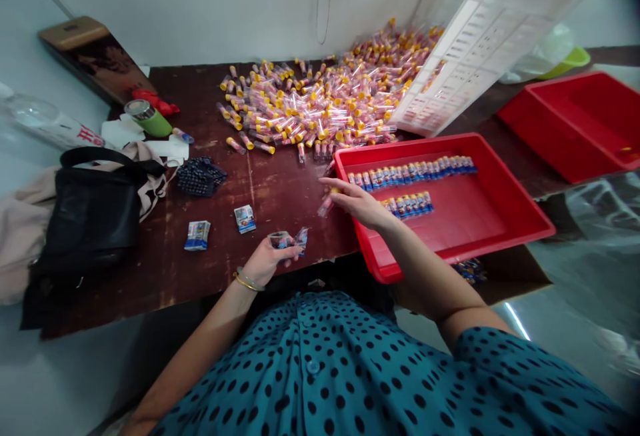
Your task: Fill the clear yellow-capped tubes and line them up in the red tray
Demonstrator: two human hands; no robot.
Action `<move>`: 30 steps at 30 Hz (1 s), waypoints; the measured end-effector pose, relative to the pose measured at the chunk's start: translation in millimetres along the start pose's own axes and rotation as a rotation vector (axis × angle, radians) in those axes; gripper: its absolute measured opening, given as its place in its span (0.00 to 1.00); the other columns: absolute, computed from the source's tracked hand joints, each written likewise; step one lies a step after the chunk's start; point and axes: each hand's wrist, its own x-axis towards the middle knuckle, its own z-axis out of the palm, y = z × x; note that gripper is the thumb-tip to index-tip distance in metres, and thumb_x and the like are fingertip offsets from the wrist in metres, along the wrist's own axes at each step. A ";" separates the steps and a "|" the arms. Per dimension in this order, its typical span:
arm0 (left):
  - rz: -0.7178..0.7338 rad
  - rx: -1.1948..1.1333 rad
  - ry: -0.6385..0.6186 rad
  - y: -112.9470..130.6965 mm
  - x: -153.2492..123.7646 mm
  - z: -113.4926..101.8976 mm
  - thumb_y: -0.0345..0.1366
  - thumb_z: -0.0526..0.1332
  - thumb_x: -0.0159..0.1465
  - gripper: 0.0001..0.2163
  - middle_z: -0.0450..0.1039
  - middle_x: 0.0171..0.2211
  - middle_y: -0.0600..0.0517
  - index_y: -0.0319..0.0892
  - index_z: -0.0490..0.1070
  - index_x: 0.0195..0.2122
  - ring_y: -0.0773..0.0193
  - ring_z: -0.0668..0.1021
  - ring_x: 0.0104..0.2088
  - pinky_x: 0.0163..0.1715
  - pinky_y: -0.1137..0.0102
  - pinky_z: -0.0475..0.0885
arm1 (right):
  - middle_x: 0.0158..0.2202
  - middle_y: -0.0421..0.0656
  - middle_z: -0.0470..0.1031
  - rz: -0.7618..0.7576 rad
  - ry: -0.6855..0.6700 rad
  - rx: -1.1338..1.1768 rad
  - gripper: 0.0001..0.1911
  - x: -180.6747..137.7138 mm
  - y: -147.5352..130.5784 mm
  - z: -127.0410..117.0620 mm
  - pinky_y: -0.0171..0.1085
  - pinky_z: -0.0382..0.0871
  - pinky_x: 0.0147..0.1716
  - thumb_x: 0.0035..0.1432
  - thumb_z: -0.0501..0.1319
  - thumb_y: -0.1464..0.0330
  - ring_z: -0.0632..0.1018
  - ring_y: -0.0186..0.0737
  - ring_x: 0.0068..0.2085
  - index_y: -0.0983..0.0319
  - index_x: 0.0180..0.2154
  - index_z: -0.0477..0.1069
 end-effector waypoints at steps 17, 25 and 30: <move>-0.014 0.030 -0.031 -2.9 0.8 4.3 0.41 0.72 0.51 0.12 0.74 0.23 0.51 0.37 0.76 0.29 0.66 0.74 0.24 0.19 0.75 0.64 | 0.31 0.39 0.66 -0.271 -0.201 -0.477 0.10 -25.7 8.0 42.3 0.32 0.61 0.31 0.63 0.60 0.65 0.67 0.32 0.30 0.63 0.31 0.73; -0.035 0.072 -0.095 -6.2 0.6 -1.1 0.36 0.75 0.46 0.12 0.71 0.20 0.55 0.38 0.72 0.24 0.71 0.70 0.21 0.19 0.76 0.63 | 0.38 0.42 0.72 -0.166 -0.065 -0.206 0.16 -19.6 -12.6 1.7 0.39 0.67 0.47 0.66 0.55 0.63 0.73 0.37 0.41 0.61 0.53 0.69; -0.047 0.048 -0.097 -6.5 2.2 -1.0 0.36 0.75 0.47 0.13 0.71 0.21 0.55 0.38 0.72 0.26 0.71 0.71 0.21 0.19 0.76 0.62 | 0.45 0.43 0.72 -0.167 -0.081 0.121 0.16 -23.8 -20.0 16.5 0.39 0.69 0.50 0.59 0.64 0.65 0.74 0.37 0.46 0.59 0.49 0.68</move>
